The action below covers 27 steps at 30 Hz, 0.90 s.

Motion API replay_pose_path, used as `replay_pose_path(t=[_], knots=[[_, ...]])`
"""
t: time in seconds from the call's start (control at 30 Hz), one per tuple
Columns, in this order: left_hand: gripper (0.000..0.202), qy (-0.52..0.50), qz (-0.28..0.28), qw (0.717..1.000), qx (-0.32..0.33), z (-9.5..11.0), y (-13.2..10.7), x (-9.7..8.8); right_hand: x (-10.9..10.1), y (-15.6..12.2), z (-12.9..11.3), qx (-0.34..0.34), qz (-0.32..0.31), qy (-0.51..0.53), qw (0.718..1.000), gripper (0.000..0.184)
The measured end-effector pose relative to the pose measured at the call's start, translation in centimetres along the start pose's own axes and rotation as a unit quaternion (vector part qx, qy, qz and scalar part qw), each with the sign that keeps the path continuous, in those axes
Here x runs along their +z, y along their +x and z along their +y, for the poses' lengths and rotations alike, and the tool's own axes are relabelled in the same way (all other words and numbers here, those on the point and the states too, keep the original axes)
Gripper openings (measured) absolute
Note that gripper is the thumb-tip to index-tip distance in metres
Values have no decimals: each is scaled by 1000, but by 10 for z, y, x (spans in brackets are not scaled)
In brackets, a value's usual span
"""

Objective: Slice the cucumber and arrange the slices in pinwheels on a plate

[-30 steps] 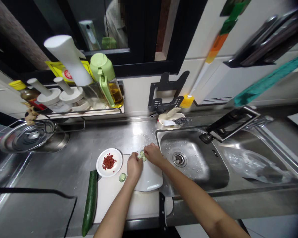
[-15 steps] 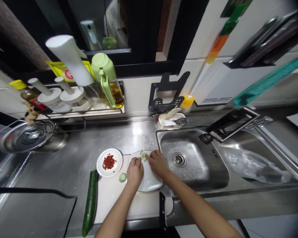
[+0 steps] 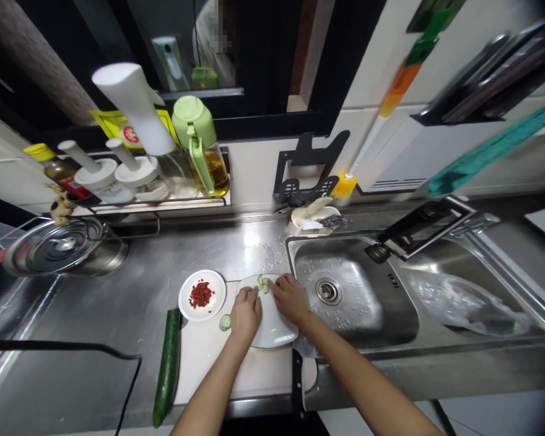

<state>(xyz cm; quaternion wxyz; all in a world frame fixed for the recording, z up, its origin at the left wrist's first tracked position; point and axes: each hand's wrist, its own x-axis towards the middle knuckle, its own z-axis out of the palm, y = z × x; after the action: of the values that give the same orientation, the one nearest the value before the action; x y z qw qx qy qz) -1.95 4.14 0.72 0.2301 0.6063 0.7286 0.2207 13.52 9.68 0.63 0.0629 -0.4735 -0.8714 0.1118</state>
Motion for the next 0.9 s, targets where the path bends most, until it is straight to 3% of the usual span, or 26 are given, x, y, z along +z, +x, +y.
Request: replay_pose_path(t=[0.1, 0.23, 0.4, 0.6, 0.9], knots=[[33, -38, 30, 999, -8, -13, -12, -18, -5, -6, -3, 19, 14, 16, 1000, 36], [28, -41, 71, 995, -65, -46, -42, -42, -7, -26, -12, 61, 31, 47, 997, 32], [29, -18, 63, 992, -110, -78, -71, -45, 2, -59, -37, 81, 21, 79, 993, 32], [33, -2, 75, 992, -101, -82, -71, -36, 10, -84, -61, 75, 14, 92, 993, 31], [24, -36, 84, 990, -104, -80, -68, -39, 4, -89, -72, 88, 13, 122, 988, 30]])
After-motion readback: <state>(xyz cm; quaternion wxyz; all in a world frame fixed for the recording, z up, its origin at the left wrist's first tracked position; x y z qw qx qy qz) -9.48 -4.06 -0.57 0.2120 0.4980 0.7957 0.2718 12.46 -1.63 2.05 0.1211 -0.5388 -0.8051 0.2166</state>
